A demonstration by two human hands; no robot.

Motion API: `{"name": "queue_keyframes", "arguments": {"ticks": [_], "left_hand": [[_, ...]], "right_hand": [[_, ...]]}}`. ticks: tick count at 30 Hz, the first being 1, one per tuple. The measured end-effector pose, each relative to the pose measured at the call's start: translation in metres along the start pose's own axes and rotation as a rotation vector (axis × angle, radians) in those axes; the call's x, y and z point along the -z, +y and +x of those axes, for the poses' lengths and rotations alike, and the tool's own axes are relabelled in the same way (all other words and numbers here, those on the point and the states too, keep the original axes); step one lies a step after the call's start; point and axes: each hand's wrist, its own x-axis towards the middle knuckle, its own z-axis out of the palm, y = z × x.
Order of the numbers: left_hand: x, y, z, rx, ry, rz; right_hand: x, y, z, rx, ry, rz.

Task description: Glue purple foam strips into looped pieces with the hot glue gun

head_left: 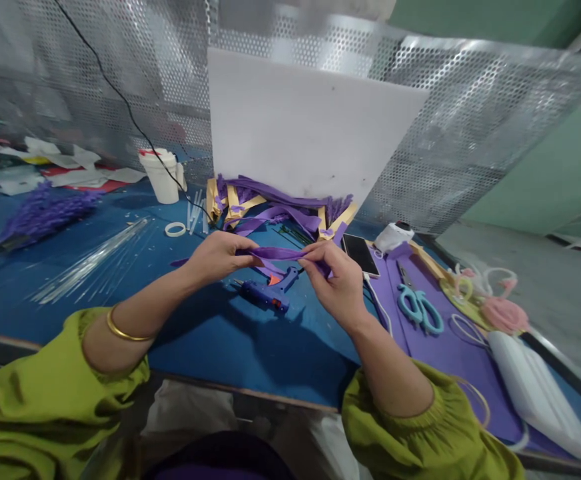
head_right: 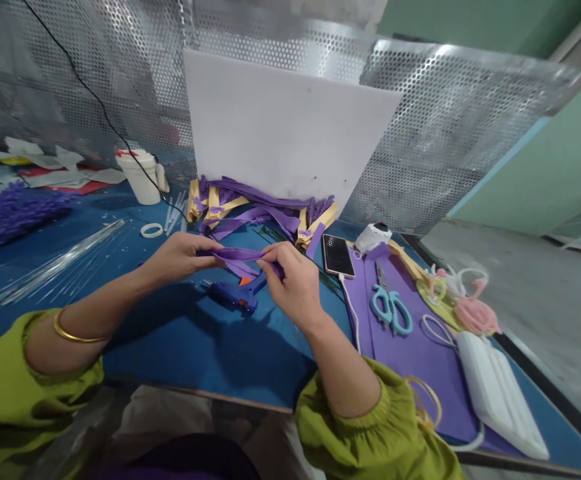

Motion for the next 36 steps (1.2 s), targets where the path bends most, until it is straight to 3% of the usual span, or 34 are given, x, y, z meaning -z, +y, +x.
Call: {"name": "queue_keyframes", "arguments": {"ticks": [5, 10, 20, 29, 36], "left_hand": [[-0.005, 0.005, 0.0, 0.135, -0.01, -0.217], [-0.008, 0.007, -0.001, 0.121, -0.017, -0.323], [-0.014, 0.01, -0.005, -0.005, 0.046, -0.277], [-0.017, 0.011, -0.006, 0.047, 0.11, -0.291], [-0.019, 0.008, -0.007, 0.157, 0.059, -0.318]], "right_hand": [[-0.001, 0.002, 0.001, -0.085, 0.028, 0.039], [-0.001, 0.004, 0.001, -0.298, 0.068, 0.05], [-0.003, 0.001, 0.0, -0.439, 0.098, 0.058], [-0.005, 0.0, -0.001, -0.28, 0.097, 0.099], [-0.004, -0.004, -0.002, -0.158, 0.084, 0.064]]}}
